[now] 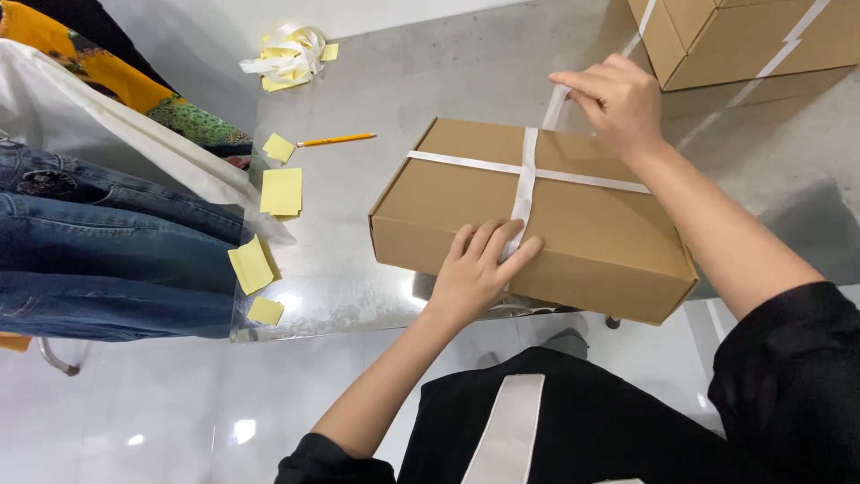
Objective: The person wraps a folded checkered garment in a clear plastic bag, places it into a cardboard box, and closes the box. Then, the person ties a white ribbon around the box, forming a bow on top.
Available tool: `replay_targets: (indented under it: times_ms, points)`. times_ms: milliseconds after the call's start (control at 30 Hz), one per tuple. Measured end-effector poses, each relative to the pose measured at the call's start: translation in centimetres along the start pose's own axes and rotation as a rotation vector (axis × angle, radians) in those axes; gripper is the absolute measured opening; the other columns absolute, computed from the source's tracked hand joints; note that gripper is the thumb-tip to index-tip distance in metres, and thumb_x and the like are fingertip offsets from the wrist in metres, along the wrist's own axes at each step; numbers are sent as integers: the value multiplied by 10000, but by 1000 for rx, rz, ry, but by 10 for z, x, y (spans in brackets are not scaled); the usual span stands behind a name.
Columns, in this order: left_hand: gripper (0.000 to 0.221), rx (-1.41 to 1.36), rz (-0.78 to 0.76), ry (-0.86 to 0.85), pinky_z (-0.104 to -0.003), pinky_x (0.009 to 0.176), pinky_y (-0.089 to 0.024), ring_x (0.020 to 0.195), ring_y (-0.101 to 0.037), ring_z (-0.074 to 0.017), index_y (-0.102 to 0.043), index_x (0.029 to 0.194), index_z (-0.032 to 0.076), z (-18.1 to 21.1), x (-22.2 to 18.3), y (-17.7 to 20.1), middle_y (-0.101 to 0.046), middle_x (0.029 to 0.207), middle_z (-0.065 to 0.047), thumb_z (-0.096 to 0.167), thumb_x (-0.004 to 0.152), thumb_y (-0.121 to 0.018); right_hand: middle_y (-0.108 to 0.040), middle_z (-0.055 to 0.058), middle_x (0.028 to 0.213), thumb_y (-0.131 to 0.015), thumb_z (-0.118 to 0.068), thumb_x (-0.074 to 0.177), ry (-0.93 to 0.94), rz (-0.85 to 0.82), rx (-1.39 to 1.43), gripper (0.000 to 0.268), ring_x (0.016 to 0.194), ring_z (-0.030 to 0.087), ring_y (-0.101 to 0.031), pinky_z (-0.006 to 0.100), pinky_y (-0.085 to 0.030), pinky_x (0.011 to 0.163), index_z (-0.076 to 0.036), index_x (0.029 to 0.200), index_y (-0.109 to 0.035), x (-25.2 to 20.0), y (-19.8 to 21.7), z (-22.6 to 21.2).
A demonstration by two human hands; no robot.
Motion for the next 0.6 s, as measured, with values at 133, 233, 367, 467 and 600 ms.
replay_targets:
  times_ms: [133,233,367,467,600]
  points:
    - [442,73,-5,-23,-354,963,-444,1159,-649,-166,-585,1292,279,18,-33,-41,-631,1331,-3,7,944,-567,-806,1,939,-838,111,1053,101,69,-32,256,827,239,-539,293,-476,711,-108,1156,-922,4,33,-43]
    - [467,76,-47,-14,-376,999,-436,1215,-615,-172,-573,1333,295,28,-61,-86,-588,1364,-7,5,967,-557,-789,-107,904,-941,-64,1053,327,36,-251,196,841,203,-542,320,-375,744,-212,962,-849,-4,50,-89]
    - [439,-39,-4,-15,-431,1039,-432,1298,-590,-292,-584,1414,268,42,-86,-133,-597,1392,-117,106,1011,-644,-700,-54,788,-795,-209,1012,231,-274,-245,175,916,157,-597,290,-492,880,-214,838,-793,-36,33,-108]
    - [424,-111,-28,18,-432,1005,-446,1258,-605,-315,-594,1412,229,45,-72,-134,-608,1364,-147,102,1011,-649,-647,-43,773,-761,-170,969,281,-343,-191,207,903,185,-596,325,-489,856,-176,766,-724,-72,12,-113]
    - [418,-275,-120,98,-428,944,-486,1098,-616,-280,-669,1258,186,31,-55,-151,-621,1233,-94,495,976,-668,-602,-54,805,-727,-233,931,349,-568,-132,172,889,179,-557,339,-454,823,-207,763,-697,-111,0,-139]
Point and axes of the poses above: each hand's wrist, its own x-axis towards the middle knuckle, its own y-axis out of the back of the hand, z = x × y, the point moved 7 cm from there along x, towards the middle knuckle
